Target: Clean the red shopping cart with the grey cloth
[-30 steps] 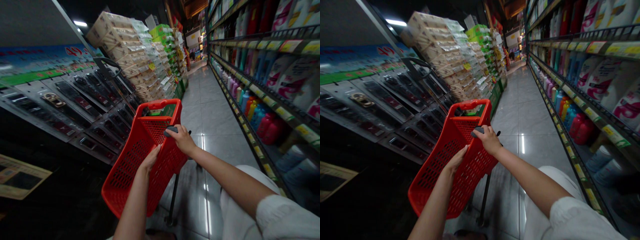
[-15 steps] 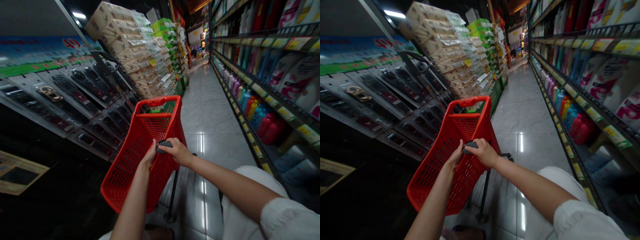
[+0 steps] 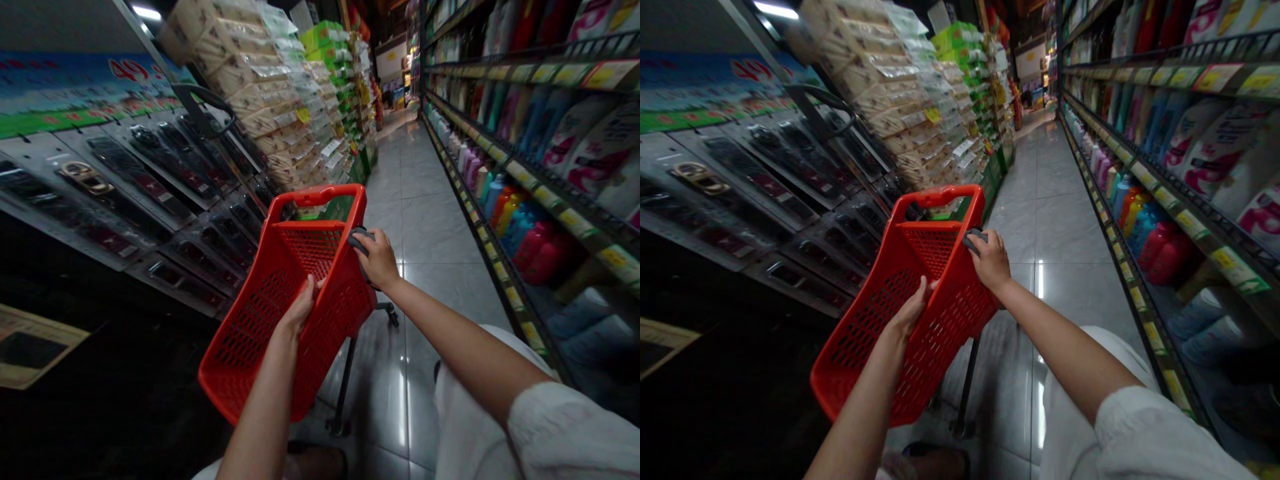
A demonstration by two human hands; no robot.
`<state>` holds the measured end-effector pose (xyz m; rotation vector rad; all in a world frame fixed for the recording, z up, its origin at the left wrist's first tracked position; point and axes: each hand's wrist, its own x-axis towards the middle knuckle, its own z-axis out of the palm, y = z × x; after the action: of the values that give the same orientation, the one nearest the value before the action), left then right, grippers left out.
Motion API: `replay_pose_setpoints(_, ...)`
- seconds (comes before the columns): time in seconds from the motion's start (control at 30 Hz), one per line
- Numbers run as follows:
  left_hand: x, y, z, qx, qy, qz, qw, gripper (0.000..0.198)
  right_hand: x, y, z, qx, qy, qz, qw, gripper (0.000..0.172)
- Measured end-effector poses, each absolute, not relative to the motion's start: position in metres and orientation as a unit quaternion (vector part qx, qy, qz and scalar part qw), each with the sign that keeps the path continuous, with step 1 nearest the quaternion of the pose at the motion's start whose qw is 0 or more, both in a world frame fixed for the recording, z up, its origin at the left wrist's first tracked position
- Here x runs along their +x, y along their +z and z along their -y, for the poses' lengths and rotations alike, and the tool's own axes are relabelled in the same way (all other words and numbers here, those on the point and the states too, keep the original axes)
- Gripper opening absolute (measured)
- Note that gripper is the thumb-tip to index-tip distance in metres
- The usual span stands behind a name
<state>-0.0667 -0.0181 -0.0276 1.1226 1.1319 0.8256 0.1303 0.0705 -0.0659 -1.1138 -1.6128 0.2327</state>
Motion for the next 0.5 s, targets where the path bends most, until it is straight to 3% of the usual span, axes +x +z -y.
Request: replay_pose_setpoints(0.5,-0.068,-0.033,0.011,0.465,0.364,-0.491,0.641,0.067,0.106,-0.071,-0.017,-0.449,0.043,0.798,0.400,0.037)
